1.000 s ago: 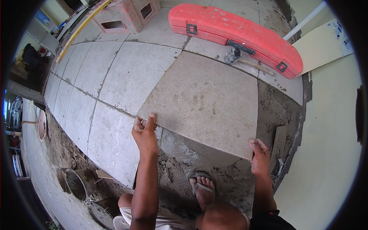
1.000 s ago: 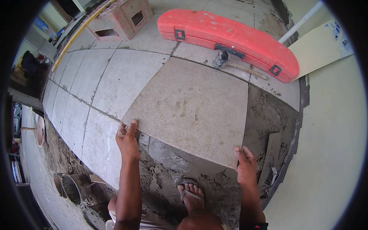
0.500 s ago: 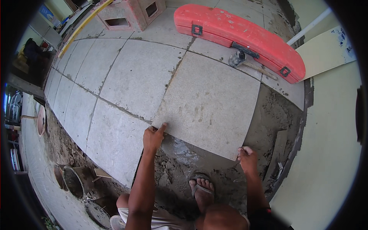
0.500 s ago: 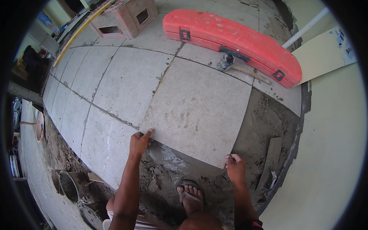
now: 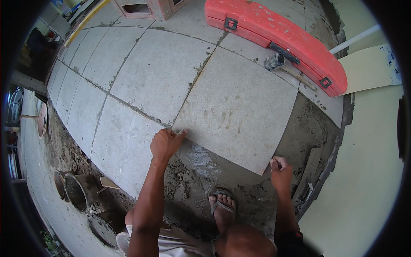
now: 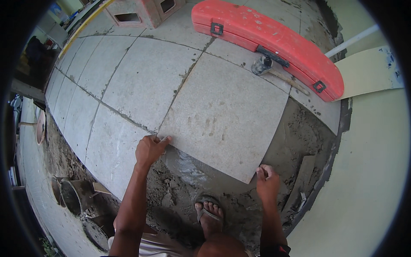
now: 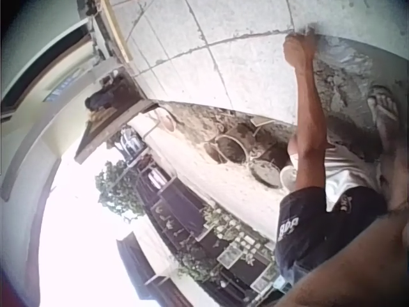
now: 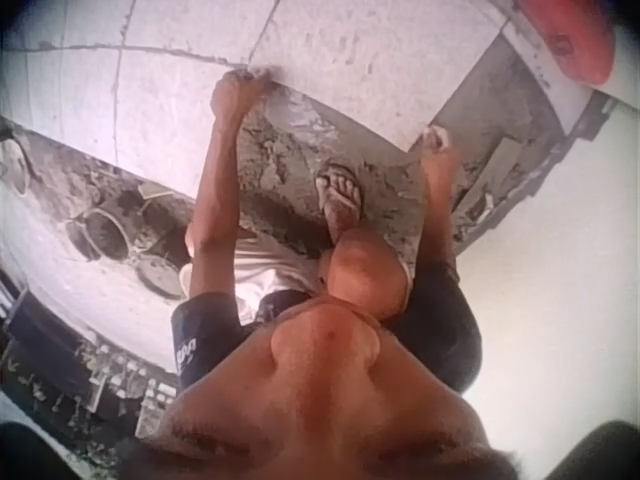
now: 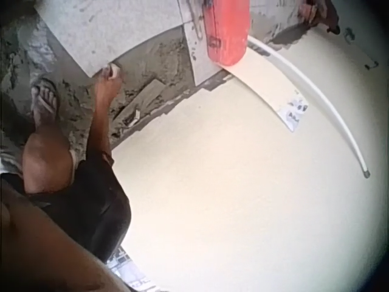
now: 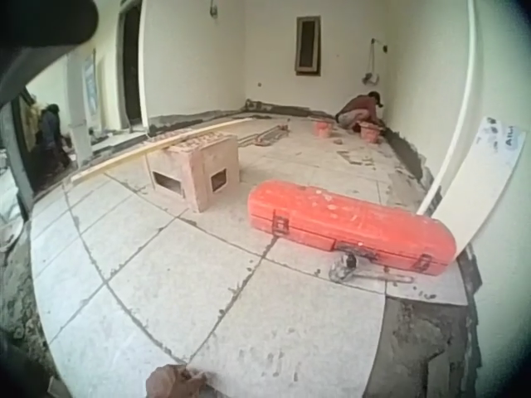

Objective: Laying and leveling floor tiles using mortar, a trowel, and a rubber mallet.

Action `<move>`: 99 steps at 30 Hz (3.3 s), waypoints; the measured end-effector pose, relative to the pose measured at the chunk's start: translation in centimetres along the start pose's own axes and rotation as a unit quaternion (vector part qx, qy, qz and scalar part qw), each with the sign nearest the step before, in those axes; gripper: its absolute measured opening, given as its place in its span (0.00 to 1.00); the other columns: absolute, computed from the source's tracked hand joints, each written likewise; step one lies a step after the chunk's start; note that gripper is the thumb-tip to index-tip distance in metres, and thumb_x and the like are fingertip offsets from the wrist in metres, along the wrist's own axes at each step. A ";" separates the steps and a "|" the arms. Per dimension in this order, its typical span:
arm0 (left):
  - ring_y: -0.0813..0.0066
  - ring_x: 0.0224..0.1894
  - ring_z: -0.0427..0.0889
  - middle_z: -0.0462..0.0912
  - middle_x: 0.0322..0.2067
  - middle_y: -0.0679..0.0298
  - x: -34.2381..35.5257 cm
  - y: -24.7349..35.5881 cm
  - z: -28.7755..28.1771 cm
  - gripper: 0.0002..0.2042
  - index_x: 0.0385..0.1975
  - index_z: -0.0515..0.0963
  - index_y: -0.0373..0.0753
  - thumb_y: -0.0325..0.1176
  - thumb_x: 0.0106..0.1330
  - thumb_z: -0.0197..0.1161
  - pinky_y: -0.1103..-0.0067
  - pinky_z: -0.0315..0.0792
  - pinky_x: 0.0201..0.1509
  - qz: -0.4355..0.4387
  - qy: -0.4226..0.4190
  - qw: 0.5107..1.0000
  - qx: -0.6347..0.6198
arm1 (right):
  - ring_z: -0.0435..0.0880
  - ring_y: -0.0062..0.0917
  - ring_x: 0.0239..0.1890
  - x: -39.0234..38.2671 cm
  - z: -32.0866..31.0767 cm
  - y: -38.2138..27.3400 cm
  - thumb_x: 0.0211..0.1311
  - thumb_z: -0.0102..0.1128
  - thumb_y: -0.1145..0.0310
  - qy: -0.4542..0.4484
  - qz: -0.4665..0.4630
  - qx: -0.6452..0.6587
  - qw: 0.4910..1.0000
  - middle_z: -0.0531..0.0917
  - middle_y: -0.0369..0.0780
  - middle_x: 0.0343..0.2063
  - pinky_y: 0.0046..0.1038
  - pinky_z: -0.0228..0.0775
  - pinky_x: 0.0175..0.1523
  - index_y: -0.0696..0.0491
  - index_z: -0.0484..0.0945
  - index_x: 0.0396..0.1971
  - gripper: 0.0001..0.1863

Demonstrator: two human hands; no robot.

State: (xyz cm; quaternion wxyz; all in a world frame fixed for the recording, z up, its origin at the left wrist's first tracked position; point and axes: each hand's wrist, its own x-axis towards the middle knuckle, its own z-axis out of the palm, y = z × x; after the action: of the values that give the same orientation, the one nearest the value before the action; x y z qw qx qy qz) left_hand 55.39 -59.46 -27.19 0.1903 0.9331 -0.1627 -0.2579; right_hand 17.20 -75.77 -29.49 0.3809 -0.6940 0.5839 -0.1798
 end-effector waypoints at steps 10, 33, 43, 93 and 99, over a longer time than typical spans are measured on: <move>0.40 0.79 0.46 0.50 0.76 0.39 -2.8 6.3 9.6 0.54 0.76 0.54 0.33 0.74 0.62 0.55 0.43 0.43 0.77 0.256 0.125 0.953 0.102 | 0.84 0.37 0.51 19.8 -6.0 -6.9 0.70 0.64 0.57 0.103 -0.193 -0.158 0.963 0.84 0.50 0.48 0.35 0.73 0.58 0.61 0.78 0.58 0.25; 0.48 0.81 0.41 0.44 0.80 0.53 3.6 13.4 12.0 0.58 0.80 0.52 0.54 0.86 0.52 0.50 0.37 0.33 0.77 0.421 0.092 0.874 0.223 | 0.85 0.47 0.36 22.0 -3.9 -9.8 0.72 0.60 0.54 0.149 -0.237 -0.244 0.929 0.85 0.50 0.35 0.41 0.76 0.42 0.57 0.79 0.47 0.19; 0.35 0.80 0.38 0.43 0.79 0.43 2.2 17.9 14.1 0.66 0.80 0.50 0.47 0.87 0.44 0.55 0.27 0.35 0.70 0.406 0.108 0.885 0.199 | 0.85 0.42 0.35 6.7 -0.5 -5.9 0.71 0.61 0.68 0.215 -0.258 0.023 0.942 0.83 0.49 0.37 0.39 0.76 0.38 0.59 0.77 0.56 0.18; 0.43 0.82 0.34 0.36 0.81 0.51 1.5 19.3 12.8 0.66 0.81 0.44 0.58 0.91 0.40 0.50 0.25 0.35 0.69 0.320 0.037 0.914 0.245 | 0.84 0.54 0.38 11.0 4.1 -8.1 0.79 0.45 0.65 0.062 -0.093 0.191 0.975 0.84 0.54 0.35 0.43 0.74 0.41 0.55 0.75 0.54 0.14; 0.45 0.82 0.34 0.36 0.81 0.52 1.8 19.1 13.3 0.67 0.81 0.45 0.59 0.90 0.39 0.52 0.26 0.32 0.69 0.332 0.058 0.915 0.223 | 0.85 0.53 0.35 10.3 4.5 -9.3 0.79 0.45 0.63 0.021 -0.106 -0.030 0.994 0.85 0.52 0.32 0.45 0.74 0.40 0.56 0.74 0.45 0.13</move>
State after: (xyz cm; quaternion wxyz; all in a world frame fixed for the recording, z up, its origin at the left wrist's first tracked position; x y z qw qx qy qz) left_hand 45.76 -80.47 -30.14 0.0614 0.8572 -0.5046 -0.0822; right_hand 29.16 -83.84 -27.54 0.3267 -0.7591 0.5202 -0.2156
